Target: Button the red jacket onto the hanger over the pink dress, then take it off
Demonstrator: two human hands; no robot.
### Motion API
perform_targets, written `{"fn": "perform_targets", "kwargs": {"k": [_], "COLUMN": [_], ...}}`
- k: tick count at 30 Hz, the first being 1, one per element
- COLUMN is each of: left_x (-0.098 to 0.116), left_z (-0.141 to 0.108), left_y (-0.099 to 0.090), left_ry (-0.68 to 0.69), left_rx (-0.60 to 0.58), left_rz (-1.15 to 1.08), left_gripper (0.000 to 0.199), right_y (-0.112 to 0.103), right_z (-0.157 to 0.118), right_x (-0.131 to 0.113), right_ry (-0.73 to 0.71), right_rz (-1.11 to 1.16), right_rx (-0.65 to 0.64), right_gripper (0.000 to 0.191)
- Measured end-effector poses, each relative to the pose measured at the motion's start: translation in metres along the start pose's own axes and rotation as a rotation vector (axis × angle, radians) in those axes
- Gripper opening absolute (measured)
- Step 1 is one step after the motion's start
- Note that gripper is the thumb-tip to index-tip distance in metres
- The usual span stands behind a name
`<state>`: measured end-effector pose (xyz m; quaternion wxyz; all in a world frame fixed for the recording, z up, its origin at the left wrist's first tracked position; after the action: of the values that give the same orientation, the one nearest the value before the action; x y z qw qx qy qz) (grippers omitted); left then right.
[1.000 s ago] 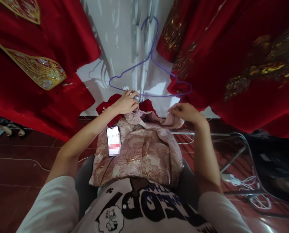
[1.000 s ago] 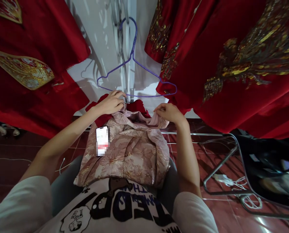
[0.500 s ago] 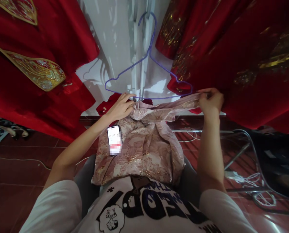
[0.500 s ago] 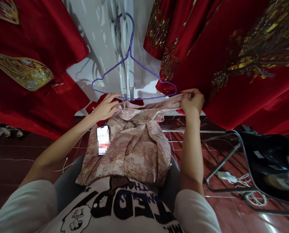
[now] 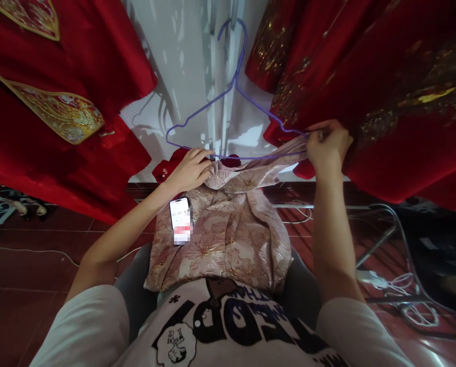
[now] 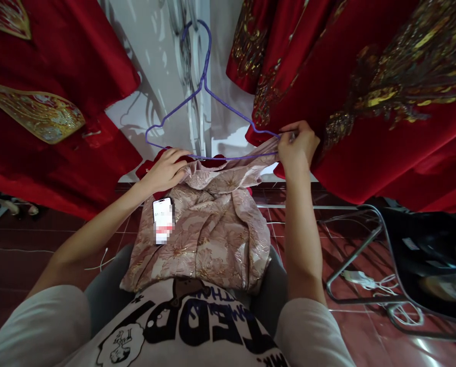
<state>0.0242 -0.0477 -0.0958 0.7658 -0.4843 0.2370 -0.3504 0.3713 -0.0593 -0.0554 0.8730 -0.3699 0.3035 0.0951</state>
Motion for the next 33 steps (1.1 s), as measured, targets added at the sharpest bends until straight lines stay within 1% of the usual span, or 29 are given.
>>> {"fn": "perform_targets", "kwargs": {"k": [6, 10, 12, 14, 18, 21, 24, 26, 28, 30, 32, 33], "left_x": [0.002, 0.001, 0.001, 0.000, 0.004, 0.012, 0.019, 0.019, 0.011, -0.006, -0.029, -0.040], "left_z": [-0.003, -0.003, -0.003, -0.003, 0.003, 0.011, 0.018, 0.019, 0.019, 0.016, 0.012, 0.009], "left_y": [-0.001, 0.002, 0.003, 0.003, 0.006, 0.012, 0.019, 0.019, 0.014, 0.007, 0.000, -0.002], "left_ry": [-0.003, -0.021, -0.018, -0.014, -0.023, -0.040, -0.051, -0.065, -0.121, -0.248, -0.417, -0.485], "left_rx": [0.019, 0.017, 0.016, 0.017, 0.020, 0.004, 0.013, 0.041, 0.092, 0.188, 0.312, 0.341], "left_rz": [0.012, -0.032, -0.051, -0.062, -0.092, -0.147, -0.217, -0.261, -0.297, -0.296, -0.233, -0.205], "left_gripper": [0.028, 0.029, 0.030, 0.030, 0.029, 0.028, 0.027, 0.027, 0.028, 0.028, 0.025, 0.023], "right_y": [-0.005, -0.008, -0.008, -0.007, -0.001, 0.007, 0.016, 0.021, 0.024, 0.025, 0.024, 0.024], "right_z": [-0.003, -0.004, -0.003, -0.001, 0.003, 0.004, 0.004, 0.006, 0.009, 0.010, 0.011, 0.010], "right_x": [0.019, 0.018, 0.012, -0.001, -0.038, -0.062, -0.069, -0.063, -0.055, -0.048, -0.043, -0.042], "right_ry": [0.079, 0.067, 0.040, -0.021, -0.175, -0.276, -0.322, -0.320, -0.283, -0.231, -0.204, -0.213], "right_rz": [-0.002, 0.012, 0.023, 0.042, 0.130, 0.109, 0.087, 0.201, 0.360, 0.466, 0.485, 0.477], "right_rx": [-0.018, -0.028, -0.014, 0.003, -0.017, -0.028, 0.026, 0.034, -0.028, -0.080, -0.060, -0.041], "right_gripper": [0.023, 0.022, 0.021, 0.018, 0.015, 0.012, 0.010, 0.010, 0.008, 0.004, 0.006, 0.010]}}
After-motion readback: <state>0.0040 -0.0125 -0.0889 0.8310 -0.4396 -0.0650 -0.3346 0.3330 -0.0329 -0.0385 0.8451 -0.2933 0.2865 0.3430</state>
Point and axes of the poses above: each hand's wrist, its own z-axis towards the middle knuckle, its own y-axis out of the palm, x = y × z, the point moved 1 cm from there along z, towards the middle knuckle, and after that the axes turned 2 degrees about -y, right-handed, at the moved point
